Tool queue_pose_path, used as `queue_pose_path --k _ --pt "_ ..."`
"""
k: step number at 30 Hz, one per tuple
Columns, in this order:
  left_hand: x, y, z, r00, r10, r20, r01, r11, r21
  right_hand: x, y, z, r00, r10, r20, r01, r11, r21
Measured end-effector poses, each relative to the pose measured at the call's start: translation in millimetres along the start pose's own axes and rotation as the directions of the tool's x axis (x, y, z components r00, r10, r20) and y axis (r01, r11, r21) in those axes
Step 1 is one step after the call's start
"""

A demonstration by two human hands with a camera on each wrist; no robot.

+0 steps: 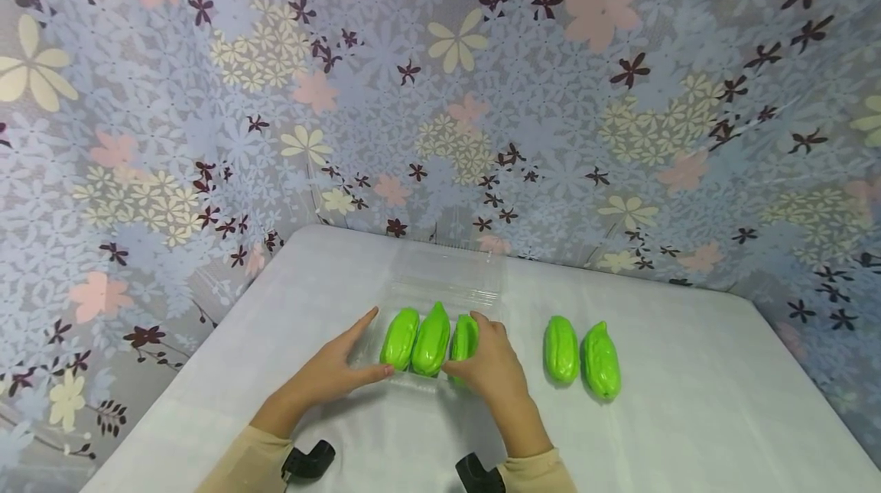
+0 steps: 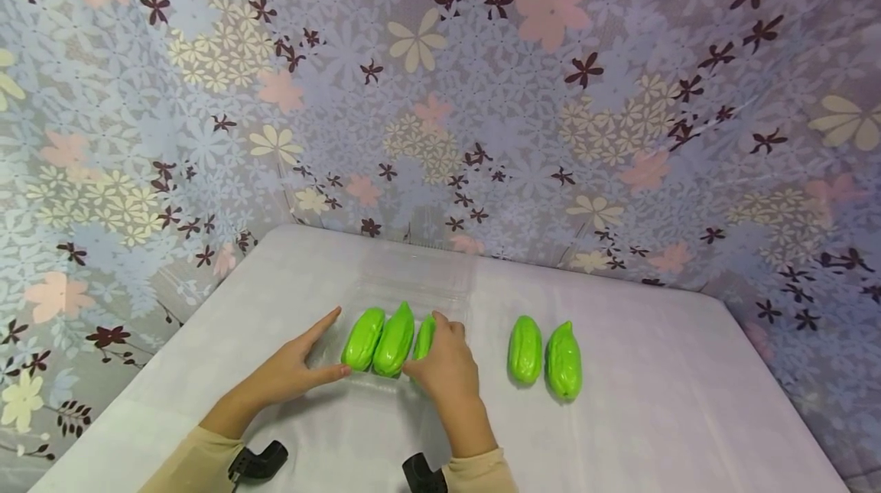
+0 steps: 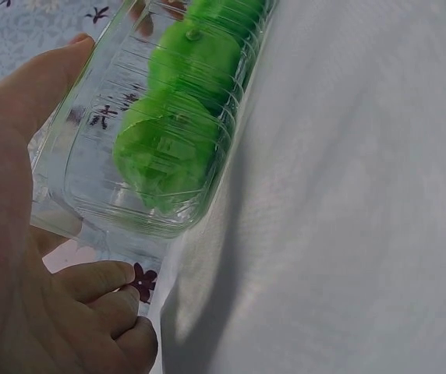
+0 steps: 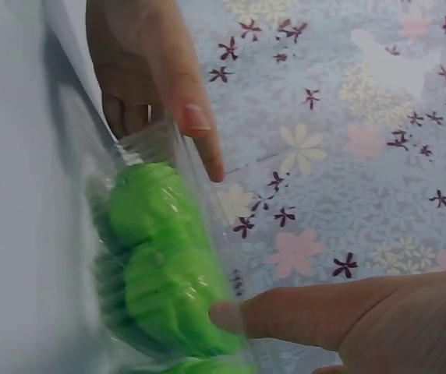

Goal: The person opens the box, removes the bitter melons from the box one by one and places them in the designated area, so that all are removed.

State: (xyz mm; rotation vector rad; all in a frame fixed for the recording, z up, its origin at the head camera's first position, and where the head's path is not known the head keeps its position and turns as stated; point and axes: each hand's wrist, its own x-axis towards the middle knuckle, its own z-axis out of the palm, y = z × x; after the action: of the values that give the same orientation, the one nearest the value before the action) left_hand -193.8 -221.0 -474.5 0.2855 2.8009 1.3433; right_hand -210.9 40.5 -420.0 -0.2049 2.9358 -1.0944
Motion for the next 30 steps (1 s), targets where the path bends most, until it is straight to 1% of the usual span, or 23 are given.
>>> queue_pose_path --k 4,12,19,26,30 --pt "0.4 1.4 0.0 1.0 0.005 0.002 -0.005 1.0 0.001 1 2 8 1.0 -0.02 0.001 0.02 1.0 -0.008" --pt "1.4 6.1 0.0 1.0 0.004 0.009 -0.004 1.0 0.003 3 7 16 0.998 -0.053 -0.027 0.054 0.998 0.032" --pt "1.0 4.4 -0.2 1.0 0.002 0.011 -0.002 1.0 0.007 5 9 16 0.998 -0.057 -0.009 0.057 0.996 0.067" --pt "0.9 3.4 -3.0 1.0 0.005 0.012 -0.005 1.0 0.009 8 8 13 0.997 -0.082 -0.011 0.082 0.992 0.091" --pt "0.7 2.9 -3.4 1.0 0.015 0.011 -0.015 1.0 0.008 8 7 12 0.997 -0.08 -0.012 0.081 0.991 0.106"
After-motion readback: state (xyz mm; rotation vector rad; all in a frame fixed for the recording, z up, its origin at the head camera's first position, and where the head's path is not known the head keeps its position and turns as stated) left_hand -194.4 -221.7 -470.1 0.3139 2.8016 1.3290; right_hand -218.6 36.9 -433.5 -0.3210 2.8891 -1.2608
